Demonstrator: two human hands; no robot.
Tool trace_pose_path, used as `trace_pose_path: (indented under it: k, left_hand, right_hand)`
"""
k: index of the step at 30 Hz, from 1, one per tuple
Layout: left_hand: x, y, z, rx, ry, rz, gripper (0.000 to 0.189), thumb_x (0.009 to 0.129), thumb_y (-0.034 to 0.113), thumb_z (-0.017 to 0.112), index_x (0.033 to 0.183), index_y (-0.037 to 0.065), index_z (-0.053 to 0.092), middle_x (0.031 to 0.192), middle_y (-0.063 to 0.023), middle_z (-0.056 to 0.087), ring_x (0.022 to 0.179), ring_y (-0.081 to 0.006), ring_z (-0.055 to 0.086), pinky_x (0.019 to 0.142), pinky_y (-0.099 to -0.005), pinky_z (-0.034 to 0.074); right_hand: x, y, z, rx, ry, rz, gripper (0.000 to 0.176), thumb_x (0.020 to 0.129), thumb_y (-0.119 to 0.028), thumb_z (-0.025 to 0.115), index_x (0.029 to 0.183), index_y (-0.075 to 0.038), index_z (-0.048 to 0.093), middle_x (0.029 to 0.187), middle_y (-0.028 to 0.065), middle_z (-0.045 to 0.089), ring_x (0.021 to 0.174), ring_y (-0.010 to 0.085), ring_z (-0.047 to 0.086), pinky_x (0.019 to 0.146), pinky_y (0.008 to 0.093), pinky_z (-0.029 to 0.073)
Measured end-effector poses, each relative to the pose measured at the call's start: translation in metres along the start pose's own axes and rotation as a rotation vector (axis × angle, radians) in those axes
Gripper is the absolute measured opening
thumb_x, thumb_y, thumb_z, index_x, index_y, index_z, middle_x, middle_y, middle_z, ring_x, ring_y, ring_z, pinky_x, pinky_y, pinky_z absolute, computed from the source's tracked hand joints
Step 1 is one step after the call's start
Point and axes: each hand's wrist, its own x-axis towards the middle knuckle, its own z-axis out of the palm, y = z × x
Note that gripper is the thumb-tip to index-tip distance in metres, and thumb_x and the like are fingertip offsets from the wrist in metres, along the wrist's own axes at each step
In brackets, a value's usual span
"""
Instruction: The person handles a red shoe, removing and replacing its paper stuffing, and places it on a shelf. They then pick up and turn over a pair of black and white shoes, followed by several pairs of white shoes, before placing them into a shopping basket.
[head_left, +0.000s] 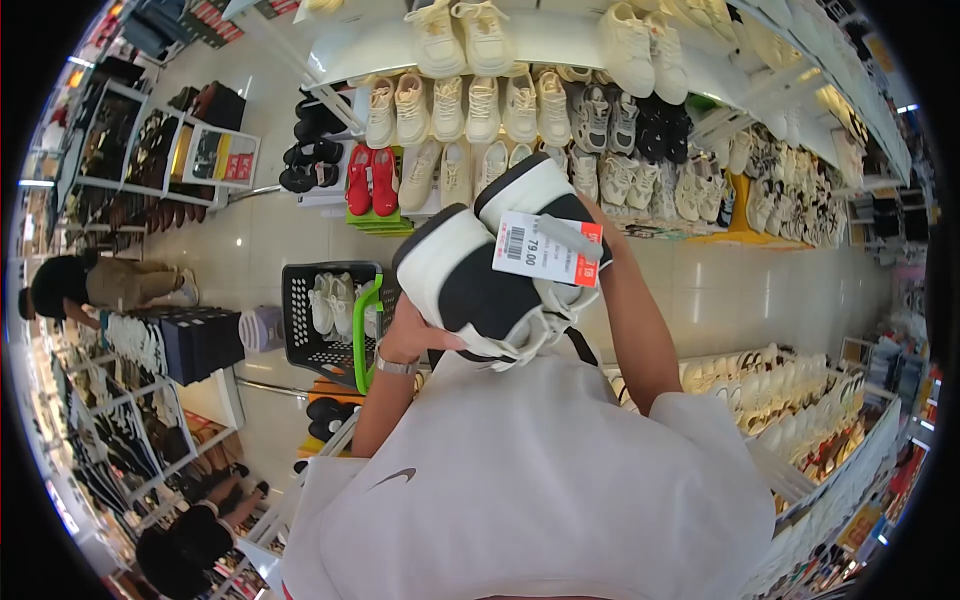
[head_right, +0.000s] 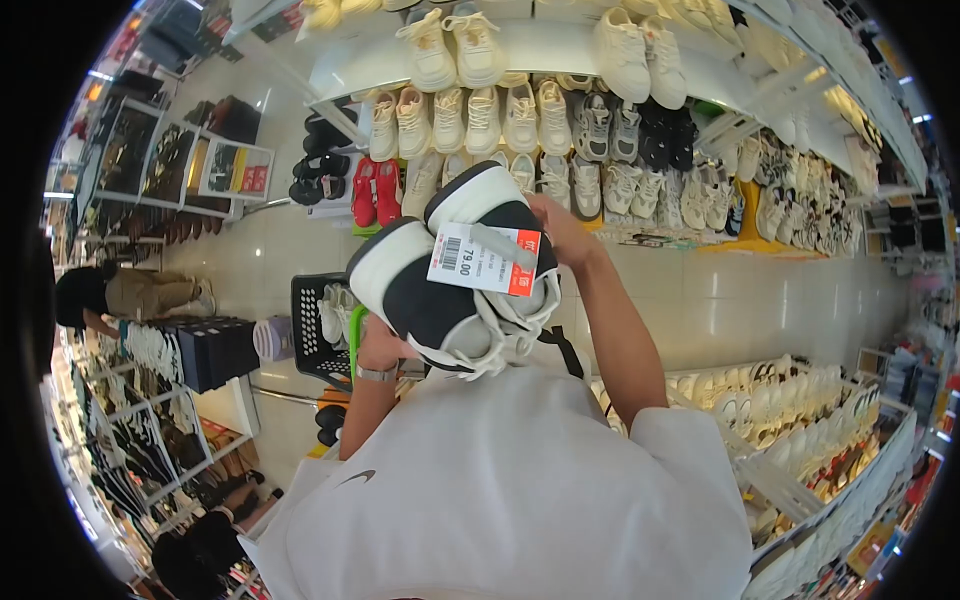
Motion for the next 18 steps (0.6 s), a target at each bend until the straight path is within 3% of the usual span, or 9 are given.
trace_pose_path:
  k: [5, 11, 14, 16, 18]
  left_hand:
    - [0.000, -0.009, 0.019, 0.274, -0.108, 0.144, 0.101, 0.054, 0.016, 0.094, 0.138, -0.003, 0.042, 0.133, -0.0140, 0.055, 0.121, -0.0232, 0.054, 0.103, -0.0389, 0.042]
    - [-0.006, -0.022, 0.039, 0.365, -0.070, 0.195, 0.086, 0.060, 0.015, 0.092, 0.132, -0.003, 0.049, 0.130, -0.0137, 0.058, 0.115, -0.0220, 0.058, 0.099, -0.0366, 0.047]
    - [-0.016, -0.038, 0.042, 0.386, -0.010, 0.248, 0.076, 0.066, 0.013, 0.088, 0.130, -0.002, 0.050, 0.124, -0.0124, 0.060, 0.109, -0.0206, 0.061, 0.095, -0.0354, 0.048]
    - [-0.024, -0.048, 0.043, 0.197, 0.141, 0.191, 0.067, 0.073, 0.009, 0.082, 0.130, -0.002, 0.048, 0.120, -0.0113, 0.060, 0.106, -0.0195, 0.061, 0.094, -0.0352, 0.048]
    - [-0.029, -0.055, 0.042, 0.163, 0.186, 0.146, 0.061, 0.078, 0.008, 0.076, 0.130, -0.002, 0.046, 0.119, -0.0104, 0.059, 0.105, -0.0191, 0.060, 0.094, -0.0352, 0.048]
  right_hand:
    - [0.022, -0.021, -0.022, -0.280, -0.112, -0.125, 0.060, 0.067, -0.032, 0.085, 0.113, 0.002, 0.065, 0.102, 0.0008, 0.069, 0.092, 0.0057, 0.059, 0.083, 0.0248, 0.048]
    - [0.038, -0.028, -0.031, -0.357, -0.224, -0.017, 0.061, 0.063, -0.030, 0.087, 0.110, 0.003, 0.066, 0.100, -0.0003, 0.069, 0.089, 0.0043, 0.058, 0.080, 0.0224, 0.048]
    - [0.048, -0.020, -0.027, -0.273, -0.306, 0.102, 0.071, 0.064, -0.039, 0.086, 0.116, 0.004, 0.063, 0.104, 0.0025, 0.068, 0.092, 0.0067, 0.060, 0.082, 0.0242, 0.049]
    - [0.044, -0.014, -0.018, -0.054, -0.214, 0.115, 0.074, 0.075, -0.049, 0.077, 0.124, 0.004, 0.058, 0.111, 0.0046, 0.066, 0.097, 0.0094, 0.060, 0.086, 0.0241, 0.048]
    - [0.051, 0.000, -0.023, -0.118, -0.261, 0.081, 0.068, 0.080, -0.047, 0.073, 0.123, 0.003, 0.058, 0.107, 0.0035, 0.066, 0.095, 0.0088, 0.060, 0.085, 0.0239, 0.048]
